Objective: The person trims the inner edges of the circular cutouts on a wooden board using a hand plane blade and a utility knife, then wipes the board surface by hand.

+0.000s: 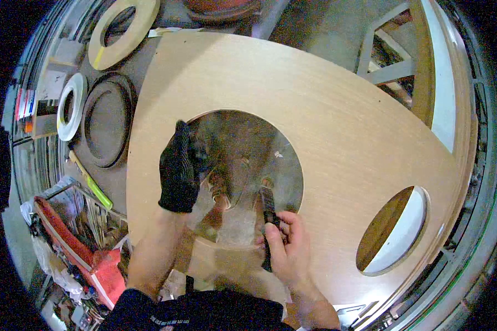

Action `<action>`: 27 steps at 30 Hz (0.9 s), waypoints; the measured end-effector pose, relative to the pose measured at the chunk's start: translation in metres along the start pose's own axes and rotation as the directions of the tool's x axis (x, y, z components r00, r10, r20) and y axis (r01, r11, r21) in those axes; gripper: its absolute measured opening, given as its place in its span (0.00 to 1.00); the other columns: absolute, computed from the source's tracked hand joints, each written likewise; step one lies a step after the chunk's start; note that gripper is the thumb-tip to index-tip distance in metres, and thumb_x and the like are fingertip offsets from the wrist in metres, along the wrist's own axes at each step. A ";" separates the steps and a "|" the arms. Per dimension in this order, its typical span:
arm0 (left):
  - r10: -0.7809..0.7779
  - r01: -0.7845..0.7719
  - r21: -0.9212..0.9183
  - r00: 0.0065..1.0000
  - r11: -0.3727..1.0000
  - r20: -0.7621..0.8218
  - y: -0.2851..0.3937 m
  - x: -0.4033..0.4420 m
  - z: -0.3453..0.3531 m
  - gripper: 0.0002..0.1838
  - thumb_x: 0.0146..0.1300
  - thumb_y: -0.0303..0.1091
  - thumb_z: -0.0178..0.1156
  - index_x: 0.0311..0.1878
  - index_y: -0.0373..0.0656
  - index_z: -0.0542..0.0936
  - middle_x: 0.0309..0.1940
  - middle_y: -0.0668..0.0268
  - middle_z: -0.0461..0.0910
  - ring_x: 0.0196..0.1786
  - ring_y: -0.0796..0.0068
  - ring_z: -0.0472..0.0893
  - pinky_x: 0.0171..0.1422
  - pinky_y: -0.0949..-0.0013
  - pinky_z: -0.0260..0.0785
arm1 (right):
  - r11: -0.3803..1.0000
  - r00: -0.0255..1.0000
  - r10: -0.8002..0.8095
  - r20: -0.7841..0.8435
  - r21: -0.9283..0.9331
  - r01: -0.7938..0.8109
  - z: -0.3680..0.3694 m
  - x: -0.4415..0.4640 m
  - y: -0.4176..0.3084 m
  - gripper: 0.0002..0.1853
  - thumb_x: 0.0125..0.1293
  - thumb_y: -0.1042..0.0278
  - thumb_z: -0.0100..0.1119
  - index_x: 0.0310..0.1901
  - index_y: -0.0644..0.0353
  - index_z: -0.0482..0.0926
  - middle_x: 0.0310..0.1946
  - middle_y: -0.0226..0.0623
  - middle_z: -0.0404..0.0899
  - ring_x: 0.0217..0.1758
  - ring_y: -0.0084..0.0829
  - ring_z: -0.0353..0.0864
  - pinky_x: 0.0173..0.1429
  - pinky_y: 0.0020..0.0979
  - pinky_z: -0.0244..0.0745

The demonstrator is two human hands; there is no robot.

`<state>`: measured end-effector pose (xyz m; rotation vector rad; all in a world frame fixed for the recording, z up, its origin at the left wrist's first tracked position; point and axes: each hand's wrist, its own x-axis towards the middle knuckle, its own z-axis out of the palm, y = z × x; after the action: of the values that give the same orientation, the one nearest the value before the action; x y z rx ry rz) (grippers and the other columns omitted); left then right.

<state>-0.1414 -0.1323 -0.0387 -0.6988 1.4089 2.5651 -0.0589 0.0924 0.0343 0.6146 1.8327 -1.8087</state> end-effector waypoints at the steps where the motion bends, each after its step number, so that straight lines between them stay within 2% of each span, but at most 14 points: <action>1: -0.014 0.029 -0.164 0.996 0.986 0.091 -0.008 -0.005 -0.009 0.09 0.76 0.37 0.59 0.44 0.40 0.80 0.47 0.61 0.83 0.49 0.70 0.82 0.53 0.64 0.76 | 0.997 0.999 0.012 -0.041 0.072 -0.009 0.001 0.000 -0.002 0.16 0.76 0.71 0.57 0.60 0.64 0.66 0.40 0.42 0.83 0.35 0.27 0.84 0.40 0.28 0.81; 4: -0.025 -0.168 0.613 0.956 0.772 0.292 -0.009 -0.056 0.037 0.15 0.72 0.37 0.64 0.56 0.38 0.80 0.55 0.57 0.81 0.59 0.69 0.79 0.60 0.65 0.74 | 0.998 0.990 -0.009 -0.141 0.067 0.018 0.015 0.009 0.002 0.19 0.75 0.71 0.58 0.61 0.64 0.64 0.41 0.43 0.84 0.40 0.31 0.86 0.43 0.29 0.81; 6: -0.032 -0.239 0.613 0.918 0.753 0.396 -0.010 -0.077 0.054 0.18 0.71 0.34 0.65 0.61 0.39 0.79 0.54 0.56 0.82 0.56 0.67 0.81 0.60 0.64 0.74 | 0.997 0.989 -0.077 -0.128 0.005 0.078 0.022 0.016 0.009 0.19 0.75 0.71 0.59 0.61 0.63 0.64 0.44 0.46 0.83 0.45 0.34 0.86 0.46 0.30 0.81; 7: -0.234 0.031 0.630 0.941 0.776 0.242 -0.001 -0.080 0.061 0.15 0.73 0.32 0.61 0.60 0.39 0.79 0.54 0.57 0.82 0.54 0.67 0.82 0.59 0.63 0.75 | 0.992 0.988 -0.123 -0.090 -0.017 0.122 0.024 0.017 0.014 0.20 0.74 0.71 0.60 0.61 0.64 0.64 0.46 0.48 0.83 0.48 0.36 0.86 0.48 0.31 0.81; 8: -0.185 0.042 0.569 0.963 0.821 0.195 -0.007 -0.076 0.056 0.14 0.74 0.31 0.60 0.59 0.38 0.79 0.52 0.57 0.83 0.53 0.67 0.83 0.58 0.63 0.75 | 0.985 0.984 -0.168 -0.051 -0.039 0.167 0.025 0.018 0.017 0.20 0.74 0.70 0.60 0.61 0.64 0.64 0.47 0.51 0.83 0.52 0.37 0.86 0.51 0.32 0.81; 9: -0.138 0.047 0.504 0.980 0.863 0.144 -0.020 -0.069 0.046 0.14 0.75 0.31 0.59 0.59 0.38 0.80 0.51 0.58 0.83 0.52 0.67 0.83 0.57 0.64 0.76 | 0.937 0.991 -0.008 0.135 -0.344 0.054 0.015 0.018 -0.017 0.24 0.72 0.70 0.62 0.64 0.66 0.64 0.57 0.57 0.80 0.60 0.45 0.84 0.59 0.37 0.79; 11: -0.088 0.077 0.379 0.996 0.922 0.011 -0.025 -0.062 0.043 0.12 0.77 0.31 0.54 0.57 0.36 0.79 0.45 0.59 0.84 0.48 0.69 0.84 0.53 0.64 0.78 | 0.873 0.937 -0.194 0.290 -0.384 0.300 0.005 0.025 -0.012 0.27 0.72 0.71 0.62 0.67 0.68 0.64 0.61 0.58 0.77 0.63 0.48 0.82 0.63 0.40 0.77; 14: 0.022 -0.070 -0.294 0.986 0.953 -0.164 -0.039 -0.031 0.038 0.10 0.78 0.31 0.56 0.55 0.37 0.79 0.42 0.61 0.85 0.44 0.68 0.84 0.50 0.64 0.79 | 0.578 0.897 -0.296 0.327 -0.687 0.441 -0.023 0.043 -0.062 0.33 0.70 0.70 0.63 0.72 0.67 0.62 0.68 0.56 0.72 0.72 0.50 0.72 0.71 0.46 0.72; 15: 0.163 -0.168 0.001 0.956 0.986 -0.243 -0.034 -0.020 0.035 0.09 0.77 0.30 0.56 0.55 0.38 0.79 0.43 0.60 0.85 0.44 0.68 0.84 0.49 0.63 0.79 | 0.492 0.902 -0.349 0.255 -0.769 0.408 -0.034 0.055 -0.083 0.33 0.70 0.68 0.63 0.72 0.67 0.62 0.70 0.55 0.71 0.75 0.50 0.68 0.73 0.46 0.70; 16: 0.317 -0.232 0.300 0.908 0.925 -0.275 -0.029 -0.007 0.031 0.09 0.77 0.30 0.56 0.55 0.39 0.79 0.44 0.59 0.84 0.44 0.69 0.84 0.48 0.63 0.79 | 0.852 0.971 -0.239 -0.026 -0.486 0.196 -0.037 0.069 -0.107 0.32 0.71 0.66 0.63 0.72 0.66 0.64 0.71 0.54 0.69 0.76 0.50 0.67 0.75 0.45 0.66; 18: 0.454 -0.182 0.603 0.824 0.777 -0.337 -0.033 0.014 0.020 0.11 0.77 0.28 0.56 0.57 0.35 0.78 0.47 0.55 0.83 0.48 0.67 0.83 0.51 0.63 0.79 | 0.837 0.900 -0.395 -0.182 -0.474 0.272 -0.070 0.121 -0.120 0.29 0.73 0.63 0.61 0.71 0.64 0.67 0.73 0.53 0.68 0.77 0.50 0.65 0.79 0.45 0.61; 20: 0.670 -0.230 0.794 0.689 0.564 -0.276 -0.041 0.034 0.018 0.13 0.77 0.28 0.55 0.59 0.34 0.78 0.49 0.54 0.83 0.50 0.64 0.83 0.53 0.63 0.78 | 0.315 0.694 -0.714 0.099 -0.839 0.444 -0.111 0.171 -0.106 0.27 0.73 0.61 0.60 0.69 0.64 0.69 0.73 0.52 0.67 0.77 0.52 0.64 0.80 0.45 0.58; 22: 0.702 -0.234 0.801 0.650 0.551 -0.292 -0.048 0.046 0.023 0.16 0.78 0.29 0.53 0.64 0.33 0.76 0.54 0.51 0.82 0.56 0.58 0.81 0.63 0.62 0.73 | 0.077 0.669 -0.707 0.231 -0.915 0.397 -0.118 0.191 -0.102 0.26 0.73 0.62 0.61 0.68 0.65 0.70 0.72 0.52 0.67 0.77 0.53 0.64 0.80 0.45 0.58; 27: 0.755 -0.211 0.882 0.621 0.421 -0.211 -0.045 0.045 0.065 0.20 0.79 0.29 0.48 0.70 0.34 0.73 0.59 0.46 0.79 0.60 0.52 0.78 0.68 0.56 0.67 | 0.083 0.615 -0.747 0.255 -0.881 0.466 -0.116 0.197 -0.094 0.25 0.71 0.63 0.63 0.65 0.66 0.73 0.72 0.53 0.68 0.77 0.54 0.64 0.80 0.47 0.58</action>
<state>-0.1874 -0.0583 -0.0642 -1.0202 3.1441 1.5469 -0.2747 0.2021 -0.0155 -0.5290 3.1723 -0.6422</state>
